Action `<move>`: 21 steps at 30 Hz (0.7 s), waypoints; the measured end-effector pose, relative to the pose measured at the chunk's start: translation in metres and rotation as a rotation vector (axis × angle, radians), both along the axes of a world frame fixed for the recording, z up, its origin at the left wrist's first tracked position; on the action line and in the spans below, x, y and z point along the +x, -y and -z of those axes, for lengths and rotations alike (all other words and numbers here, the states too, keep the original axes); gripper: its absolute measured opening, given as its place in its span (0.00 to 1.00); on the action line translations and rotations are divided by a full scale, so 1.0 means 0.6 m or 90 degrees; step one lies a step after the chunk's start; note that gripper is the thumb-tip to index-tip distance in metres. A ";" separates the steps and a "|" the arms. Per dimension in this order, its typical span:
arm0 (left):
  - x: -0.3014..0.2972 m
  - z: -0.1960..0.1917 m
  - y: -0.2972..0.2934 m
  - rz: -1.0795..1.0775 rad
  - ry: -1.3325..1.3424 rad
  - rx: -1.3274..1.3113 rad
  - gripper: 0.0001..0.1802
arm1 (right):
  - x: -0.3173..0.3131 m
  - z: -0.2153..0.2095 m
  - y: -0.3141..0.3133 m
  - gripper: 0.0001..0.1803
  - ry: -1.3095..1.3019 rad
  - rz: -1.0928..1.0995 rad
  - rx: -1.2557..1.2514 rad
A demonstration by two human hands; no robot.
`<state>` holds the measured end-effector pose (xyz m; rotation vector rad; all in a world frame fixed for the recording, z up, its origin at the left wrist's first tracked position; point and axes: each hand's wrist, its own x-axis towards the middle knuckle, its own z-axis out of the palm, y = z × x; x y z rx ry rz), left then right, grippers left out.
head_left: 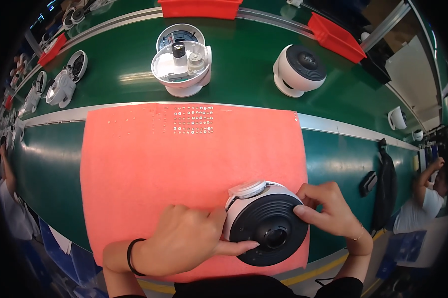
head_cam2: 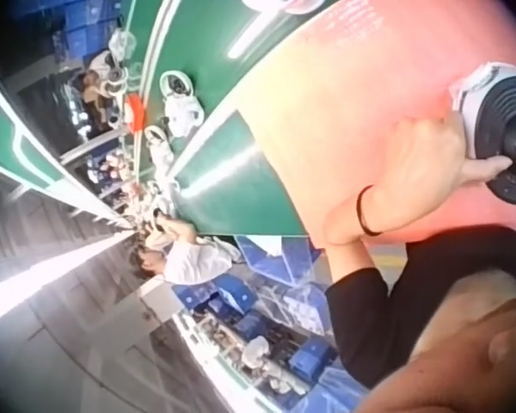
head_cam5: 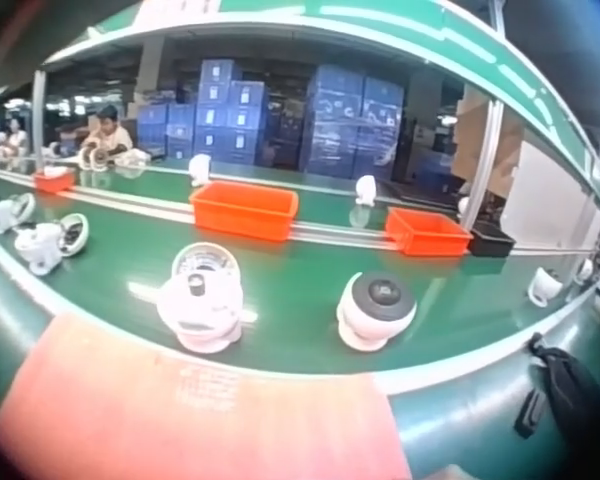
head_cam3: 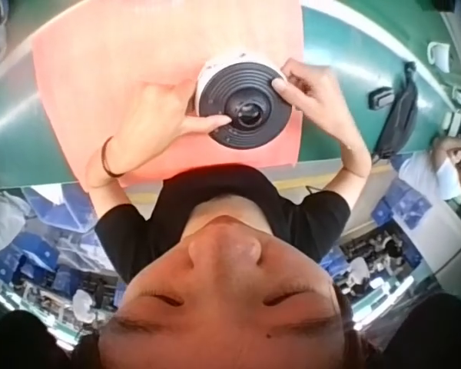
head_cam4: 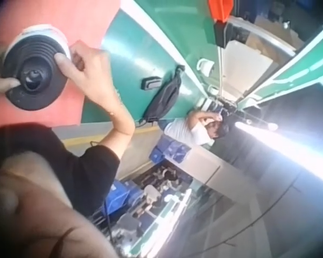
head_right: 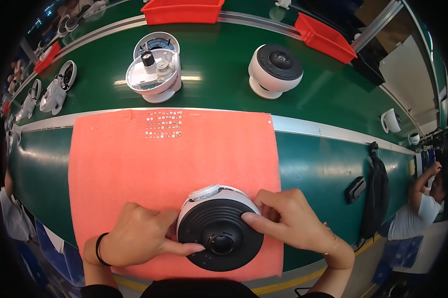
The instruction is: The worker is assembling and inspecting white spherical security cameras on a production line conveyor belt.
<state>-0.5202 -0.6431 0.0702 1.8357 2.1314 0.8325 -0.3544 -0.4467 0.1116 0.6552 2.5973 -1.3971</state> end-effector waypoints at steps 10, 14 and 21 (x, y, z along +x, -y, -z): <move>-0.014 -0.013 -0.001 0.025 0.005 -0.049 0.33 | -0.013 0.007 0.007 0.12 -0.098 -0.120 0.298; -0.017 -0.026 0.007 0.032 0.004 -0.115 0.33 | -0.017 -0.003 0.015 0.12 -0.060 -0.151 0.323; -0.034 -0.033 0.025 0.038 0.012 -0.126 0.32 | -0.051 -0.050 0.080 0.31 -0.266 -0.278 0.470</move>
